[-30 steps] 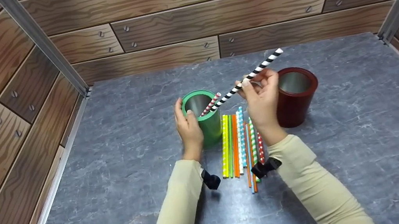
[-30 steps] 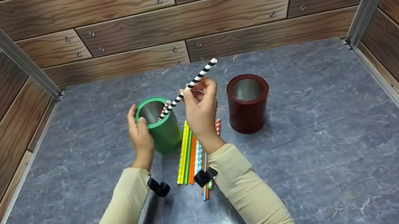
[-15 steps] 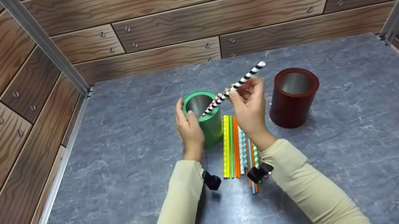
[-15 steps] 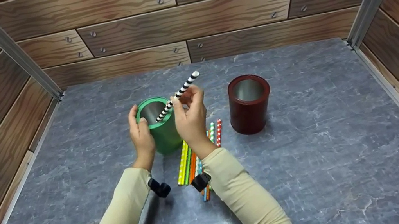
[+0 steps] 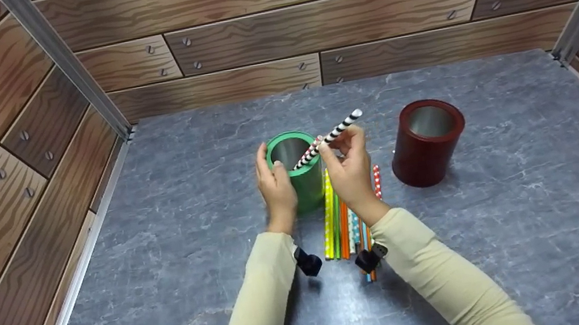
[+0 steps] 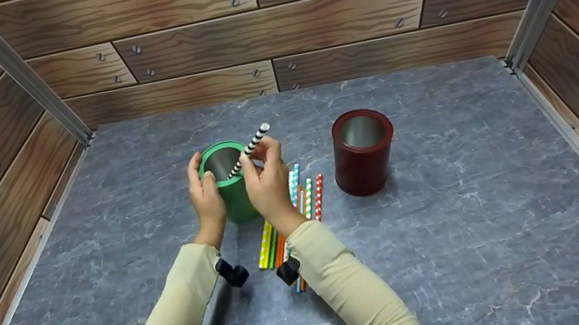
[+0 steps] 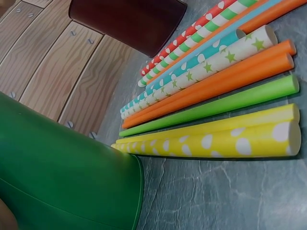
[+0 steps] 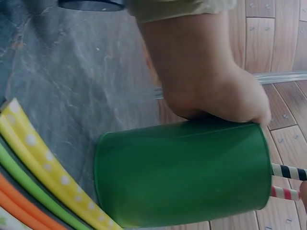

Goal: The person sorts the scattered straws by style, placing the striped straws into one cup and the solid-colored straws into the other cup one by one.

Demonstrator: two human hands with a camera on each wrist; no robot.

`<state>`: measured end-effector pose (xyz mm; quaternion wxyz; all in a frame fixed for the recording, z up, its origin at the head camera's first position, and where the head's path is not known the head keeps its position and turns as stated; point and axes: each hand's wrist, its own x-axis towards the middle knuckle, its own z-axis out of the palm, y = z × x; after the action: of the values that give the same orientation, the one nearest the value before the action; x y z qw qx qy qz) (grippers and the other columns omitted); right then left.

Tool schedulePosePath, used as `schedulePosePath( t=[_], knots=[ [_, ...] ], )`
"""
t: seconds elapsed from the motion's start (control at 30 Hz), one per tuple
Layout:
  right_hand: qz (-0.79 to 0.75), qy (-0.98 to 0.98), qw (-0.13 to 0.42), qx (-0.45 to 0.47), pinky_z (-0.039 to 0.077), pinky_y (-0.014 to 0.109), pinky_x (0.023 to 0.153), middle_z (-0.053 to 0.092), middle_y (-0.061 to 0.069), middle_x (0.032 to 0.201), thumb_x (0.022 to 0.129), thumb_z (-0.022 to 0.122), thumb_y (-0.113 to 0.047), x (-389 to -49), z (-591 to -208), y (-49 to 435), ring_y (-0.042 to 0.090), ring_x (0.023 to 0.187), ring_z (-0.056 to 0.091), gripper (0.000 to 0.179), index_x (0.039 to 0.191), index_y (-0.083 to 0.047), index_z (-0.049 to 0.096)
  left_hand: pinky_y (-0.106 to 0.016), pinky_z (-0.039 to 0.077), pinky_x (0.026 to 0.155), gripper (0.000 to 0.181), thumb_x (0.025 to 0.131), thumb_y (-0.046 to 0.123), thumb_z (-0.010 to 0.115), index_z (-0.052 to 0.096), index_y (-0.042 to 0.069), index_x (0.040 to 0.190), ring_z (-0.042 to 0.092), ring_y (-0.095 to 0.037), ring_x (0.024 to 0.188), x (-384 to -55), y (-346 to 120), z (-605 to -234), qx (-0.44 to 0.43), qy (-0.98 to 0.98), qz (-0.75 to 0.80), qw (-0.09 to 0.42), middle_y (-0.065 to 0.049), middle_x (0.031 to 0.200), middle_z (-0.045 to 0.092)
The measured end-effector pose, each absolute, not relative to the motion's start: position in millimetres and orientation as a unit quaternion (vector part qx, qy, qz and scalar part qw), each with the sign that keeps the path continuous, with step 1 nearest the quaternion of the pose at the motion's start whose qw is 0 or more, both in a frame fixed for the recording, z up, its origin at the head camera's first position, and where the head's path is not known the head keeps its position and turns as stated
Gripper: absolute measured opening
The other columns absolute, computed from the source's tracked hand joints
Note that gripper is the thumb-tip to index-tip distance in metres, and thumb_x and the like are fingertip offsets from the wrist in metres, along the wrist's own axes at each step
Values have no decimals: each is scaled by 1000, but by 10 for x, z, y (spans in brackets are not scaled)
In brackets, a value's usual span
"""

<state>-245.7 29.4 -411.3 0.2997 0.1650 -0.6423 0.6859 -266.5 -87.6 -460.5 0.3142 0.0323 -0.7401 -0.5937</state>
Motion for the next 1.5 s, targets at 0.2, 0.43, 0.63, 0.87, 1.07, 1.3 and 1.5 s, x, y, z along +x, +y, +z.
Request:
schedulePosePath(
  t=[0.2, 0.43, 0.63, 0.87, 1.07, 1.3, 1.5],
  knots=[
    [655, -673, 291, 182, 52, 22, 68, 60, 21, 93, 87, 57, 3, -2465, -4207, 258, 29, 86, 64, 22, 104, 6, 43, -41, 35, 100, 48, 90, 12, 38, 40, 5, 137, 43, -24, 121, -2658, -878, -4611, 32, -740, -595, 310, -14, 138, 44],
    [638, -701, 270, 173, 54, 36, 69, 64, 24, 87, 83, 58, 7, -2350, -4076, 218, 34, 82, 65, 18, 97, 9, 47, -40, 36, 99, 48, 88, 11, 38, 42, 3, 135, 45, -23, 120, -2672, -871, -4611, 30, -736, -594, 322, -15, 136, 46],
    [628, -722, 248, 153, 54, 35, 71, 64, 25, 88, 81, 59, 9, -2368, -4053, 211, 35, 84, 64, 17, 95, 10, 49, -38, 38, 92, 48, 88, 10, 38, 43, 4, 135, 47, -22, 108, -2676, -881, -4601, 35, -741, -589, 322, -14, 136, 47],
    [627, -721, 249, 158, 54, 29, 71, 65, 20, 88, 82, 61, 3, -2457, -4188, 229, 30, 85, 66, 16, 94, 6, 52, -35, 39, 86, 47, 89, 10, 38, 42, 4, 136, 48, -23, 96, -2670, -883, -4602, 32, -741, -591, 318, -15, 137, 46],
    [628, -723, 245, 151, 54, 28, 70, 66, 20, 88, 81, 61, 2, -2454, -4188, 243, 29, 86, 66, 17, 96, 6, 54, -39, 38, 93, 47, 89, 9, 39, 42, 2, 135, 49, -25, 106, -2671, -877, -4610, 32, -737, -593, 321, -17, 136, 46],
    [630, -726, 233, 148, 54, 35, 71, 66, 20, 87, 82, 59, 0, -2453, -4172, 249, 28, 87, 66, 14, 94, 6, 55, -40, 37, 95, 47, 89, 11, 39, 41, 4, 136, 46, -24, 114, -2667, -875, -4609, 36, -737, -597, 314, -15, 137, 45],
    [624, -726, 246, 151, 55, 34, 68, 66, 20, 83, 82, 59, -1, -2456, -4169, 252, 29, 83, 66, 11, 91, 6, 56, -41, 34, 102, 48, 89, 12, 38, 41, 5, 136, 42, -24, 125, -2661, -874, -4605, 31, -739, -596, 314, -14, 137, 46]
  ],
)
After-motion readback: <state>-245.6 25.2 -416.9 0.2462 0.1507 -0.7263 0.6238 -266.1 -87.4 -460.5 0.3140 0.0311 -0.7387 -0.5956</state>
